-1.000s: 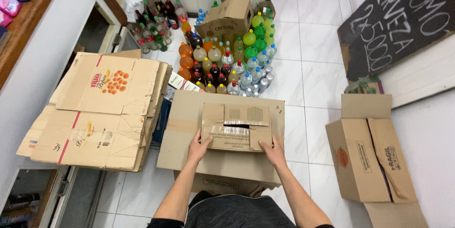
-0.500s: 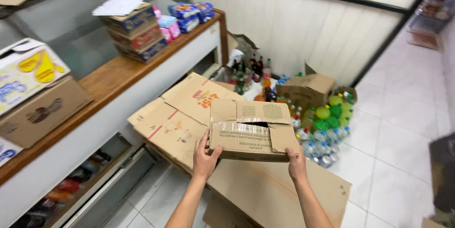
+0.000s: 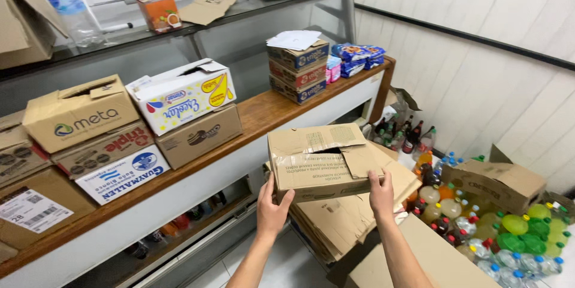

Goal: The person folds several flat cardboard sheets into small boxes by hand and places them on a shelf.

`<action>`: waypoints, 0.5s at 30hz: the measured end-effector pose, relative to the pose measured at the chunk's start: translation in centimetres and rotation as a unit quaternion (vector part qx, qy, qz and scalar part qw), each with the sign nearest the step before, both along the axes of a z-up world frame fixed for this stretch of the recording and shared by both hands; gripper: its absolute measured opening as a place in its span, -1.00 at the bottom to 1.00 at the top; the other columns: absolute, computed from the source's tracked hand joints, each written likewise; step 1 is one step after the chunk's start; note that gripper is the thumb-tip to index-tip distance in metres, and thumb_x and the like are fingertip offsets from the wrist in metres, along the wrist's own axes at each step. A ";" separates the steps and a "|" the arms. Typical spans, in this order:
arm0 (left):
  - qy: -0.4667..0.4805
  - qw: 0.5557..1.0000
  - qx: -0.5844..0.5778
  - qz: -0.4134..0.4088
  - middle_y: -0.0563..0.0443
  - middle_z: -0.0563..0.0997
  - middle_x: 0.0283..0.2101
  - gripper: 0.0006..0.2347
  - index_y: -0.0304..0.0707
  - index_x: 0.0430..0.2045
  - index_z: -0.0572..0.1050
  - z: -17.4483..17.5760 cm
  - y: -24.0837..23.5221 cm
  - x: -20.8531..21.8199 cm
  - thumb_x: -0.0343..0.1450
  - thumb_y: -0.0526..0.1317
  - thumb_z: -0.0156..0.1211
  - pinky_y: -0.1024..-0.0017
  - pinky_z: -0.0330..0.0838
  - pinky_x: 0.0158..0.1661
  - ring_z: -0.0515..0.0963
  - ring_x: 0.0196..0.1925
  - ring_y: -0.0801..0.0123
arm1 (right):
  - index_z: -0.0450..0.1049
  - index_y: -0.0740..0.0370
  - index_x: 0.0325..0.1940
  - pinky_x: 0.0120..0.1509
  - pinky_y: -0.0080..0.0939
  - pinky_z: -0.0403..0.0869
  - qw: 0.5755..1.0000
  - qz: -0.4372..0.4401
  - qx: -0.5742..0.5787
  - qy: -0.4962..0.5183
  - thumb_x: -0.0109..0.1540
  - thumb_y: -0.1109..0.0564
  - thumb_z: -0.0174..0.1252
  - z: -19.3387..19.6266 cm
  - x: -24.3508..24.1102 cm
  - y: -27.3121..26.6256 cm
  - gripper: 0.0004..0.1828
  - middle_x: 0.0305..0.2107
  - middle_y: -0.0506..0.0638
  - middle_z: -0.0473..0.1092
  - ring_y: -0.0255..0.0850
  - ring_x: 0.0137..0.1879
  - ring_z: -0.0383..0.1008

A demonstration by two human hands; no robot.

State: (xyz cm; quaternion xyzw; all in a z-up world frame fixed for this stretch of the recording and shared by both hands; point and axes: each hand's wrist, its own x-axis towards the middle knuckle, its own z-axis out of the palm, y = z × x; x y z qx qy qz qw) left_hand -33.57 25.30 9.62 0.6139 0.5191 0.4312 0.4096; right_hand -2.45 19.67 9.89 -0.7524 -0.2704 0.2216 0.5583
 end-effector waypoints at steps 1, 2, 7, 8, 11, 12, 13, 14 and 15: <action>-0.001 1.000 0.000 0.004 0.00 0.44 0.45 -0.18 0.00 0.56 0.23 0.2 1.0 -0.6 0.35 0.22 0.29 0.19 0.41 0.36 0.45 0.48 0.21 | 0.25 0.12 0.59 0.50 0.09 0.25 1.000 0.004 0.000 -0.001 0.31 -0.42 -0.02 -0.3 -0.1 2.0 -0.10 0.36 0.25 0.34 0.08 0.45 0.32; -0.005 1.000 0.003 0.000 0.00 0.38 0.49 -0.20 -0.02 0.57 0.21 0.4 2.0 -1.0 0.37 0.16 0.30 0.19 0.40 0.38 0.39 0.51 0.19 | 0.32 0.15 0.23 0.40 0.01 0.25 0.999 0.010 0.038 -0.026 0.36 -0.35 0.05 -0.7 0.0 4.1 -0.39 0.15 0.19 0.33 0.03 0.29 0.31; -0.009 1.000 -0.006 -0.002 -0.01 0.31 0.49 -0.21 -0.06 0.59 0.16 1.6 6.8 -1.5 0.39 0.04 0.29 0.28 0.48 0.30 0.40 0.48 0.24 | 0.29 0.15 -0.32 0.15 -0.10 0.23 0.995 0.017 0.088 -0.048 0.38 -0.19 0.18 -0.7 0.2 13.0 -0.57 -0.26 0.01 0.32 -0.14 -0.05 0.26; -0.009 1.000 -0.027 -0.008 0.01 0.28 0.52 -0.22 -0.01 0.60 0.14 2.1 7.7 -1.4 0.40 0.03 0.29 0.23 0.46 0.34 0.36 0.51 0.23 | 0.30 0.12 -0.32 0.11 -0.12 0.24 0.996 0.024 0.077 -0.050 0.38 -0.22 0.17 -0.2 0.2 14.6 -0.57 -0.32 -0.04 0.32 -0.18 -0.10 0.26; -0.001 0.999 -0.034 -0.014 0.02 0.25 0.56 -0.21 0.03 0.61 0.11 1.7 11.8 -0.9 0.41 0.02 0.31 0.20 0.43 0.38 0.33 0.55 0.21 | 0.37 0.07 -0.27 0.07 -0.11 0.26 0.997 0.040 0.038 -0.050 0.38 -0.30 0.14 1.2 0.3 19.5 -0.57 -0.30 -0.05 0.40 -0.19 -0.09 0.33; 0.005 1.000 -0.026 -0.017 0.01 0.25 0.57 -0.20 0.02 0.61 0.11 1.3 13.3 -0.6 0.40 0.02 0.32 0.20 0.42 0.38 0.32 0.55 0.21 | 0.43 0.06 -0.20 0.09 -0.09 0.28 0.998 0.047 0.004 -0.050 0.36 -0.36 0.10 1.8 0.4 21.0 -0.54 -0.22 -0.02 0.48 -0.15 -0.02 0.40; 0.007 1.000 -0.024 -0.016 0.01 0.25 0.57 -0.20 0.02 0.61 0.11 1.5 14.4 -0.3 0.40 0.02 0.32 0.20 0.42 0.38 0.32 0.55 0.21 | 0.43 0.06 -0.20 0.09 -0.09 0.28 0.998 0.047 0.006 -0.048 0.36 -0.36 0.10 1.7 0.5 22.6 -0.54 -0.22 -0.02 0.48 -0.15 -0.02 0.40; 0.000 0.999 -0.039 -0.018 0.04 0.23 0.57 -0.21 0.05 0.62 0.08 1.7 15.5 0.0 0.42 -0.01 0.31 0.26 0.45 0.33 0.35 0.53 0.24 | 0.34 0.07 -0.27 0.06 -0.11 0.25 0.997 0.056 0.023 -0.046 0.38 -0.32 0.12 1.6 0.8 24.3 -0.55 -0.29 -0.04 0.40 -0.18 -0.08 0.34; -0.008 0.998 -0.052 -0.019 0.06 0.22 0.58 -0.21 0.07 0.63 0.05 2.3 16.9 0.5 0.43 -0.03 0.30 0.31 0.48 0.28 0.38 0.51 0.26 | 0.26 0.08 -0.33 0.02 -0.14 0.23 0.996 0.065 0.042 -0.044 0.39 -0.29 0.13 2.0 1.2 26.3 -0.53 -0.37 -0.06 0.32 -0.20 -0.13 0.27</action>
